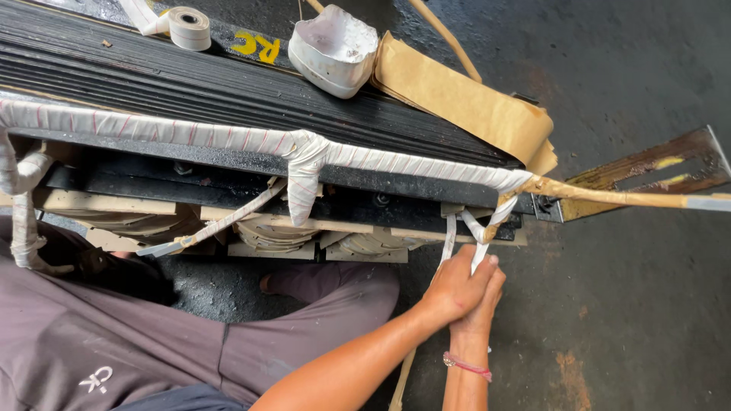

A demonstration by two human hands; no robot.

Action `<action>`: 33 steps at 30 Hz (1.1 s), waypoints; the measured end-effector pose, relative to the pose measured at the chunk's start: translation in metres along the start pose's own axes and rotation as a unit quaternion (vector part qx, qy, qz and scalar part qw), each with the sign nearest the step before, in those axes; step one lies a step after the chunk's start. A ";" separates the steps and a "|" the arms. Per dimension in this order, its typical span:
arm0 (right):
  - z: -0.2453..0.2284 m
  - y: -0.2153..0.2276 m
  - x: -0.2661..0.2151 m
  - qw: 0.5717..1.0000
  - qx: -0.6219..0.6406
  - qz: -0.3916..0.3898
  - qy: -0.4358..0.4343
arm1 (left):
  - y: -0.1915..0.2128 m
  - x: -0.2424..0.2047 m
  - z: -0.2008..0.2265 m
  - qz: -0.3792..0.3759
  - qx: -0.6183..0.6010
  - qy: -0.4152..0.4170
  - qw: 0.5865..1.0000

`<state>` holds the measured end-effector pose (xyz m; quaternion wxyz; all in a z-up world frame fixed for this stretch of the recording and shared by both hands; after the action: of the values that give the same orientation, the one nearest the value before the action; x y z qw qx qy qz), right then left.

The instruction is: The person wraps a white insulating tape around a long wooden rod clamped to a workbench. They rotate the rod and apply the tape in overlapping layers along its length.

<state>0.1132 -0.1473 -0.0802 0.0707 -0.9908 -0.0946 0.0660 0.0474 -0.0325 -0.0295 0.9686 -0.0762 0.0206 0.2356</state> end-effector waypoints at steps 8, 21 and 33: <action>-0.033 -0.008 -0.035 0.997 -0.062 -0.019 0.045 | -0.024 0.000 -0.009 0.069 0.091 0.048 0.992; 0.000 -0.055 -0.002 0.975 -0.092 -0.067 0.190 | 0.056 0.003 -0.008 0.020 -0.160 -0.057 0.985; -0.018 -0.084 -0.002 0.970 0.008 -0.231 0.078 | 0.065 -0.014 0.059 0.134 0.085 -0.214 0.964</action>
<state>0.0994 -0.0686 -0.0501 0.0990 -0.9435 -0.3148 -0.0293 0.0052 0.0271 0.0205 0.9130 0.0618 -0.1574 0.3711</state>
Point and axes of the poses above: each hand's wrist, its own x-axis towards the middle knuckle, its own y-axis out of the back of the hand, z = x × y, the point moved 9 cm from there along x, towards the middle knuckle, and after that the axes turned 3 degrees about x, right-handed, at the moved point
